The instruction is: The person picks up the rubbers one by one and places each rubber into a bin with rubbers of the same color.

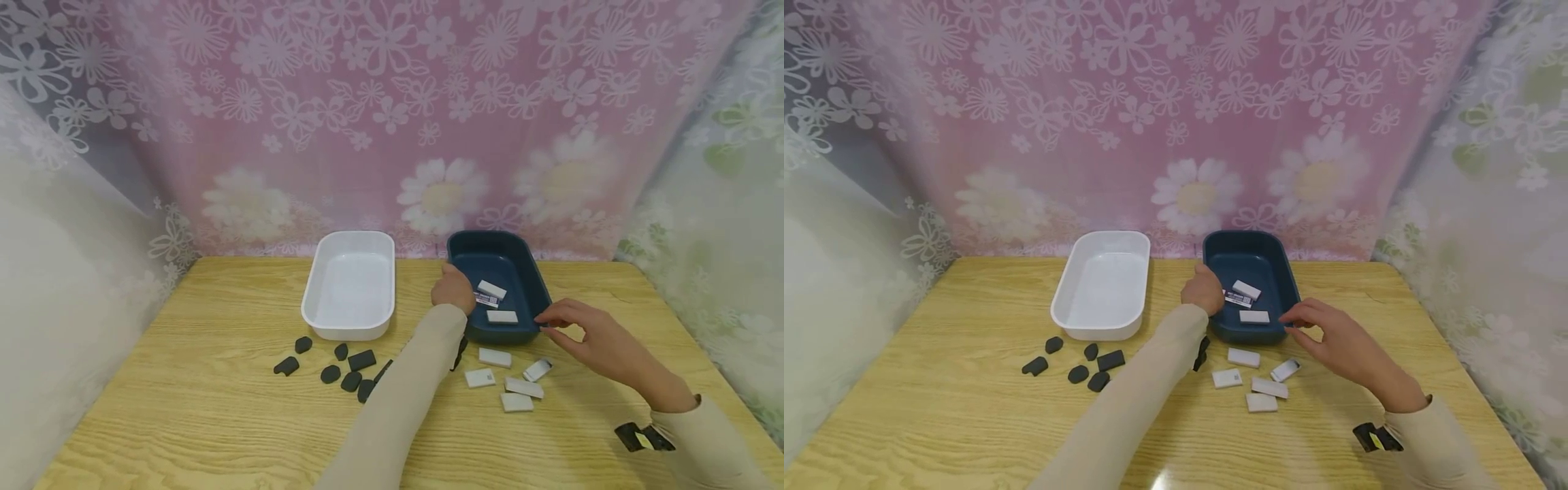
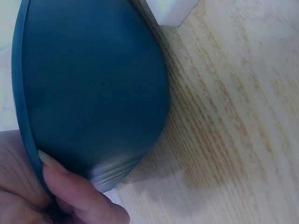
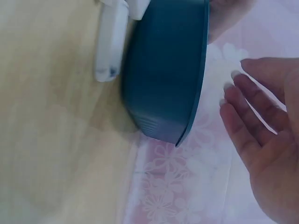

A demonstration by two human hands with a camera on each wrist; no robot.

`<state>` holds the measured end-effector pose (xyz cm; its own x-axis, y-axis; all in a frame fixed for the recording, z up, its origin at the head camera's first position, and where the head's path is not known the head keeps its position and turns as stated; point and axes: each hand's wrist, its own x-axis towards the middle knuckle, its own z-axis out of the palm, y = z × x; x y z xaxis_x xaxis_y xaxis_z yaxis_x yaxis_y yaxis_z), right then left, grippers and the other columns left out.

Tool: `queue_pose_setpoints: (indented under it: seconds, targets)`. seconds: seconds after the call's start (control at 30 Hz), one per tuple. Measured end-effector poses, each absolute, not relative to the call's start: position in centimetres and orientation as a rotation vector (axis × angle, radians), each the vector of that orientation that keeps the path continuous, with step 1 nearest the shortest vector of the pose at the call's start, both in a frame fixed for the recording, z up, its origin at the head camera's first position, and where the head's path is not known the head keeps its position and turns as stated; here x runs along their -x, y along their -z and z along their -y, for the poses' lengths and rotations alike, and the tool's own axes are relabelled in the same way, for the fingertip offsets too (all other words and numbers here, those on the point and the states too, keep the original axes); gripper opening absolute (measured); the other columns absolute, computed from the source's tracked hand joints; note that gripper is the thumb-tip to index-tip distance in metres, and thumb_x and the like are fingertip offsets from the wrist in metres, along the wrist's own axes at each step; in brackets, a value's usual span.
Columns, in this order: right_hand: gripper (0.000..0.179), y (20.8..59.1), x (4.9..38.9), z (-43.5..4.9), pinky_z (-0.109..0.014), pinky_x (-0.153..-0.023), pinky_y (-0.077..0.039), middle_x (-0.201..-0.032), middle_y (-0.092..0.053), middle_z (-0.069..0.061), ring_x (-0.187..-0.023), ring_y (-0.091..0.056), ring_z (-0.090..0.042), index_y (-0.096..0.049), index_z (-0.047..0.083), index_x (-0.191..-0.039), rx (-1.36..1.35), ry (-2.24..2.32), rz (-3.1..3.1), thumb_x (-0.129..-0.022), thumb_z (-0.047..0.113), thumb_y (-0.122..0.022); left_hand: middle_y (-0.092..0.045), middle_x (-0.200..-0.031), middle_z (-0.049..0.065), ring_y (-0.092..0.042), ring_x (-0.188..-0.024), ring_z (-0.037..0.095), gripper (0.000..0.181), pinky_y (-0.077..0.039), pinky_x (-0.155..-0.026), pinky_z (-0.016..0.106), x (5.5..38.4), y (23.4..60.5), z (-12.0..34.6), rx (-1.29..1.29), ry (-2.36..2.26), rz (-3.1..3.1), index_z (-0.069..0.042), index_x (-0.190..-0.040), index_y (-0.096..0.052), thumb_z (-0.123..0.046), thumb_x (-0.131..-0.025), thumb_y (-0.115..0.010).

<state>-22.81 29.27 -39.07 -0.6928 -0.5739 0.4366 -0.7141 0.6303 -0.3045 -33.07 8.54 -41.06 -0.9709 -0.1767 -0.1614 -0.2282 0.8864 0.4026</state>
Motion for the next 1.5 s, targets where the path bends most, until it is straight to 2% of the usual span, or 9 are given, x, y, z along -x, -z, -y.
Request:
queue_pose_setpoints:
  seconds: [0.1,0.2,0.3,0.4,0.57,0.73,0.93,1.27,1.5]
  targets:
    - [0.035,39.9,22.1,-29.5,-0.025,-0.071,-0.05,-0.099,-0.062,0.009,-0.085,-0.058,-0.003,-0.065,0.017,-0.106,-1.071,-0.717,2.599,-0.079,-0.003,-0.073,-0.067,-0.075,0.005,-0.067,-0.073,0.017,0.039,-0.052,-0.057,0.031,33.1,41.0,-8.3,0.316,-0.634,-2.941,-0.009,-0.105,-0.042,-0.028,-0.085,-0.07]
    - [0.028,40.7,21.6,-29.7,-0.029,-0.071,-0.051,-0.1,-0.063,0.007,-0.087,-0.059,-0.005,-0.066,0.015,-0.107,-1.085,-0.742,2.678,-0.083,0.002,-0.072,-0.067,-0.075,0.005,-0.067,-0.072,0.018,0.039,-0.053,-0.057,0.031,33.1,41.0,-8.2,0.315,-0.628,-2.943,-0.008,-0.105,-0.042,-0.028,-0.085,-0.069]
    - [0.025,41.4,21.3,-29.8,-0.035,-0.078,-0.051,-0.109,-0.062,0.003,-0.098,-0.06,-0.015,-0.065,0.013,-0.113,-1.075,-0.734,2.823,-0.088,0.014,-0.069,-0.067,-0.077,0.006,-0.067,-0.074,0.018,0.038,-0.053,-0.058,0.031,33.2,40.9,-8.1,0.32,-0.632,-2.944,-0.008,-0.105,-0.043,-0.028,-0.086,-0.069]
    - [0.033,41.8,21.1,-29.8,-0.043,-0.086,-0.047,-0.123,-0.058,-0.002,-0.112,-0.054,-0.027,-0.061,0.012,-0.123,-1.101,-0.69,2.947,-0.092,0.023,-0.066,-0.068,-0.078,0.005,-0.067,-0.074,0.018,0.037,-0.053,-0.059,0.031,33.2,40.9,-8.0,0.318,-0.638,-2.946,-0.008,-0.106,-0.043,-0.028,-0.087,-0.067]
    - [0.04,42.5,21.4,-29.7,-0.046,-0.088,-0.045,-0.13,-0.055,-0.01,-0.117,-0.05,-0.034,-0.057,0.007,-0.129,-1.231,-0.619,2.91,-0.091,0.012,-0.066,-0.068,-0.079,0.005,-0.067,-0.075,0.018,0.037,-0.053,-0.06,0.031,33.2,40.7,-7.8,0.317,-0.654,-2.94,-0.008,-0.109,-0.043,-0.027,-0.087,-0.067]
    - [0.032,43.2,22.2,-29.5,-0.045,-0.082,-0.047,-0.117,-0.06,-0.01,-0.105,-0.056,-0.031,-0.066,0.006,-0.114,-1.319,-0.514,2.794,-0.082,-0.001,-0.07,-0.068,-0.081,0.006,-0.067,-0.076,0.019,0.036,-0.054,-0.061,0.032,33.2,40.6,-7.6,0.338,-0.673,-2.941,-0.008,-0.108,-0.044,-0.027,-0.088,-0.067]
    - [0.025,43.0,22.5,-29.8,-0.038,-0.075,-0.05,-0.103,-0.06,-0.001,-0.092,-0.058,-0.022,-0.07,0.011,-0.101,-1.314,-0.425,2.794,-0.079,-0.001,-0.073,-0.067,-0.076,0.005,-0.067,-0.073,0.018,0.039,-0.053,-0.058,0.031,33.4,40.9,-8.0,0.336,-0.672,-2.934,-0.008,-0.108,-0.043,-0.028,-0.086,-0.069]
    - [0.021,42.3,21.8,-30.5,-0.031,-0.07,-0.05,-0.098,-0.059,0.006,-0.086,-0.059,-0.011,-0.069,0.013,-0.103,-1.233,-0.453,2.847,-0.083,0.009,-0.073,-0.068,-0.078,0.005,-0.067,-0.074,0.018,0.04,-0.053,-0.06,0.032,33.0,40.9,-8.2,0.327,-0.678,-2.931,-0.008,-0.109,-0.044,-0.028,-0.085,-0.069]
    - [0.023,40.8,20.4,-30.6,-0.027,-0.066,-0.049,-0.1,-0.057,0.012,-0.083,-0.055,-0.002,-0.068,0.015,-0.109,-1.135,-0.548,2.859,-0.086,0.012,-0.071,-0.066,-0.073,0.004,-0.066,-0.07,0.017,0.041,-0.053,-0.056,0.031,32.9,40.9,-8.7,0.33,-0.64,-2.941,-0.009,-0.11,-0.044,-0.029,-0.085,-0.07]
